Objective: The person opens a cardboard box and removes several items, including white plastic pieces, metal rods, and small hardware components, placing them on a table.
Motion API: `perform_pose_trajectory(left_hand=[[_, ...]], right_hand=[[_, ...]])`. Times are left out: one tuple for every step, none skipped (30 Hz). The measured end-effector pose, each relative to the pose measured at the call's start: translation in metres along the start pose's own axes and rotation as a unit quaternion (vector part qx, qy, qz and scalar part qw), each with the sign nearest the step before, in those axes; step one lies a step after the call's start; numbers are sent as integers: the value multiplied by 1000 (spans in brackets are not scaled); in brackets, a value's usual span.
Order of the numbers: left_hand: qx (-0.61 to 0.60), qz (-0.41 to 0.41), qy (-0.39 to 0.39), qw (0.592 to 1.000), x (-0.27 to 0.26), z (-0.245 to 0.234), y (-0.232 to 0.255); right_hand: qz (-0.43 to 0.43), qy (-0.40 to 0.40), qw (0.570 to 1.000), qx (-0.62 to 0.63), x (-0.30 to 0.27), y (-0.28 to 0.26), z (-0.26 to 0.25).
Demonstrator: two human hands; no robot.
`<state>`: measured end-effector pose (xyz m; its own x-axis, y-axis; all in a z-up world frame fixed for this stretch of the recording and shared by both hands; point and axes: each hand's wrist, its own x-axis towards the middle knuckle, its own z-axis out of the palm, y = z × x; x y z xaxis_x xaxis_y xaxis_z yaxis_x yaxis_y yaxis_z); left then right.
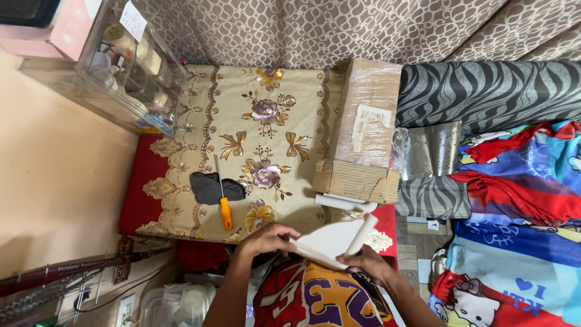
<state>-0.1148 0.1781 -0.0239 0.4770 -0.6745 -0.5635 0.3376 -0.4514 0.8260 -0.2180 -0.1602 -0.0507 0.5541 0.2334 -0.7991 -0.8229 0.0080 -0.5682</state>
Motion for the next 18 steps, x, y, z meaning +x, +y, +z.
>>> perform_pose_trajectory(left_hand=[[13,17,0,1000,-1,-4,0],[25,34,2,999,-3,-7,1],[37,50,4,998,-5,-9,2],[31,72,30,996,-6,-11,4],[25,94,56,994,-6,-13,7],[21,117,82,990,-7,-17,13],[19,101,107,989,-7,-20,19],[13,85,135,987,-8,-20,26],[7,68,164,984,-8,-19,33],[-26,91,180,979,-6,-19,41],[-58,113,195,972,-3,-20,50],[-91,136,210,964,-1,-19,58],[-103,153,225,957,0,-17,65],[-113,170,238,950,0,-16,72],[-123,187,251,942,1,-16,78],[-101,186,267,940,-1,-15,83],[-79,185,282,938,-2,-15,88],[-57,185,298,935,-3,-18,94]], right_hand=[[1,17,999,-29,-3,-2,5],[4,31,998,-59,-5,-5,9],[7,45,995,-89,-7,-8,13],[-32,70,994,-84,-7,-11,16],[-71,94,990,-78,-7,-15,18],[-112,119,984,-71,-5,-20,20],[-178,121,974,-64,-1,-26,21],[-241,120,961,-62,4,-35,20],[-304,117,944,-58,9,-44,17],[-412,-3,911,16,16,-57,14],[-506,-124,849,90,25,-73,12],[-583,-242,759,158,28,-84,11],[-608,-144,771,123,25,-90,12],[-627,-45,773,87,18,-95,13],[-638,56,766,51,9,-101,15],[-618,102,779,24,1,-106,18],[-596,149,789,-4,-7,-113,21],[-573,194,796,-32,-13,-122,24]])
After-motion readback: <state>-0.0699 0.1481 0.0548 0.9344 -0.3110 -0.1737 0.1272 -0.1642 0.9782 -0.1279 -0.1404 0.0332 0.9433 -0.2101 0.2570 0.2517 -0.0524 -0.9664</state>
